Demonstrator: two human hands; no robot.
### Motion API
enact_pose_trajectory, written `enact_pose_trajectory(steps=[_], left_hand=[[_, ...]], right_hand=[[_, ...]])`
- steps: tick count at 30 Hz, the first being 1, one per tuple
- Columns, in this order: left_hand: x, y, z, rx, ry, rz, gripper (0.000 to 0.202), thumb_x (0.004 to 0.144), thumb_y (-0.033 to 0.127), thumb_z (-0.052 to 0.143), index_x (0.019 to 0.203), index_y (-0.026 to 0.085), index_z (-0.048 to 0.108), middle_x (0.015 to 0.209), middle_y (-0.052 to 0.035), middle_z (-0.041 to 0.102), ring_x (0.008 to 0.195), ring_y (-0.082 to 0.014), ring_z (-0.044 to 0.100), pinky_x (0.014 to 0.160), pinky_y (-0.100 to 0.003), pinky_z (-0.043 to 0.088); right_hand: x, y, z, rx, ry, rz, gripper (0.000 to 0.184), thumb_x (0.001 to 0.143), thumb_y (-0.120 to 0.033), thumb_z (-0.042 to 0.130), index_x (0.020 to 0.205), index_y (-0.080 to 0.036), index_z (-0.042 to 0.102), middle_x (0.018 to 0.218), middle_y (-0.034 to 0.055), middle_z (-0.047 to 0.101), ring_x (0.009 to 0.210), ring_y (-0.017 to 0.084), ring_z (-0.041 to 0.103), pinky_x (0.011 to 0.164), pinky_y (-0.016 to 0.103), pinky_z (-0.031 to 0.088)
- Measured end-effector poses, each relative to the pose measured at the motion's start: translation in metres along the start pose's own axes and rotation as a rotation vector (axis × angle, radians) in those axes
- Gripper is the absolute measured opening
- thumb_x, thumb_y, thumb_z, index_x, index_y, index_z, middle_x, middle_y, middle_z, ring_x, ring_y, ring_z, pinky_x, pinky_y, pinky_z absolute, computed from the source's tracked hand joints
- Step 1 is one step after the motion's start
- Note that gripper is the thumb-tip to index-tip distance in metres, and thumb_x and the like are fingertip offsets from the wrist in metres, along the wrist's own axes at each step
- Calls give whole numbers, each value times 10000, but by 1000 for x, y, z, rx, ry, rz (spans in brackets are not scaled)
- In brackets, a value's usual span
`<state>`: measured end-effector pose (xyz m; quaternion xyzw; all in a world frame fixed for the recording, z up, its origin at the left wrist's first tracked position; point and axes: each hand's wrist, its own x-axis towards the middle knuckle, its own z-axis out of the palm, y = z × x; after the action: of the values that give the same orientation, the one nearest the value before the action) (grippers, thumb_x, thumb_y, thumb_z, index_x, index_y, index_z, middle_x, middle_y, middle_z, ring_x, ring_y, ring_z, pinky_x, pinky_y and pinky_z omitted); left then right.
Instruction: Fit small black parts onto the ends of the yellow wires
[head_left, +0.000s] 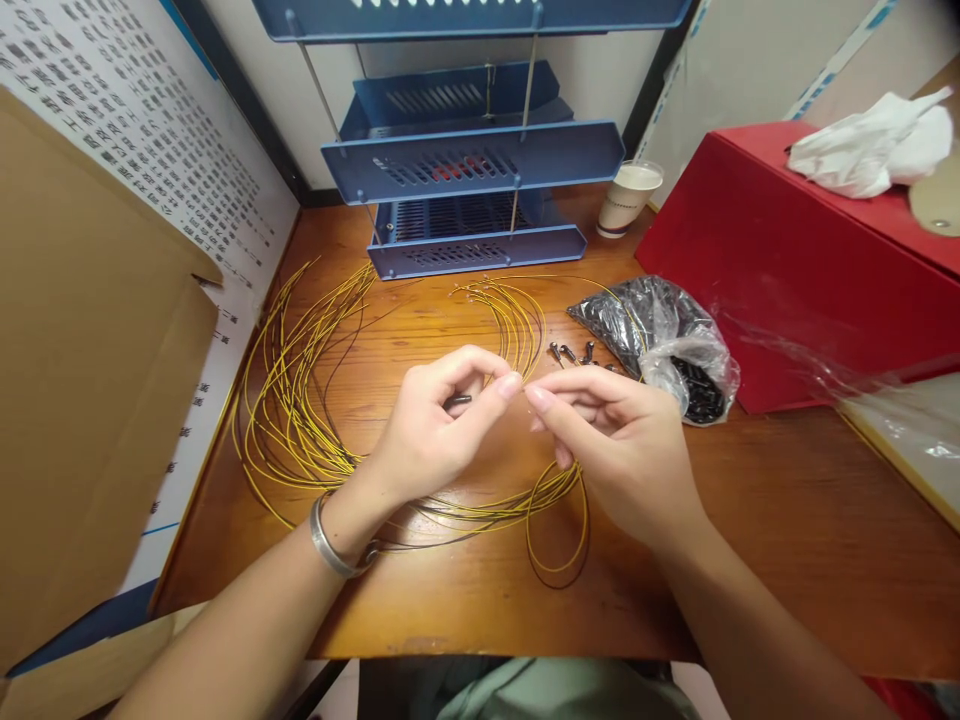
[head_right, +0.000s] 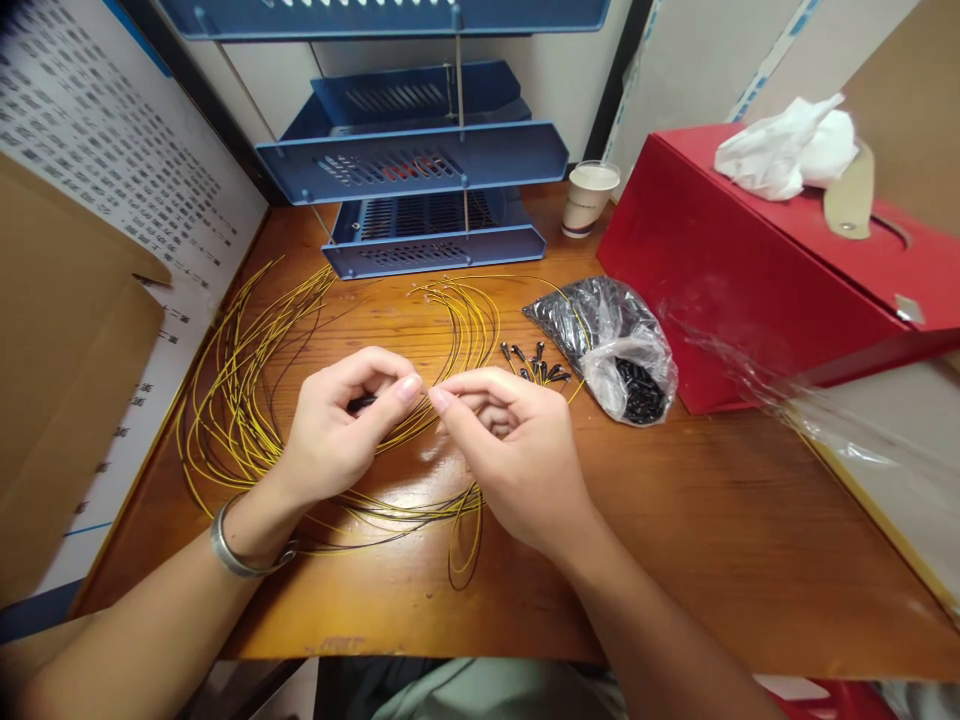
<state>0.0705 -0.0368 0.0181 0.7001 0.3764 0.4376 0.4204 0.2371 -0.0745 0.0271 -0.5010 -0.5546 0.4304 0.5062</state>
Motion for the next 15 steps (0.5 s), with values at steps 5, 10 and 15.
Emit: enact_pose_trajectory(steps=[5, 10, 15], left_hand=[[1, -4, -3, -390, -59, -349, 65, 894, 218, 421, 874, 204, 482, 566, 76, 310, 469, -75, 238, 430, -184, 236], [6, -2, -6, -563, -135, -495, 86, 881, 209, 493, 965, 217, 475, 586, 90, 322, 470, -67, 254, 444, -166, 331], [8, -3, -2, -524, -65, -331, 200, 863, 289, 696, 968, 187, 560, 689, 37, 575, 510, -59, 462, 461, -167, 391]], right_hand=[[0, -2, 1, -35, 26, -10, 87, 834, -244, 696, 803, -163, 707, 644, -10, 652, 479, 55, 522, 435, 163, 410], [-1, -3, 0, -69, 58, -23, 74, 825, -221, 690, 787, -160, 708, 628, -8, 651, 484, 56, 512, 426, 159, 398], [-1, -3, -1, -86, 96, -25, 77, 826, -218, 689, 782, -160, 713, 611, -10, 640, 480, 54, 514, 428, 152, 404]])
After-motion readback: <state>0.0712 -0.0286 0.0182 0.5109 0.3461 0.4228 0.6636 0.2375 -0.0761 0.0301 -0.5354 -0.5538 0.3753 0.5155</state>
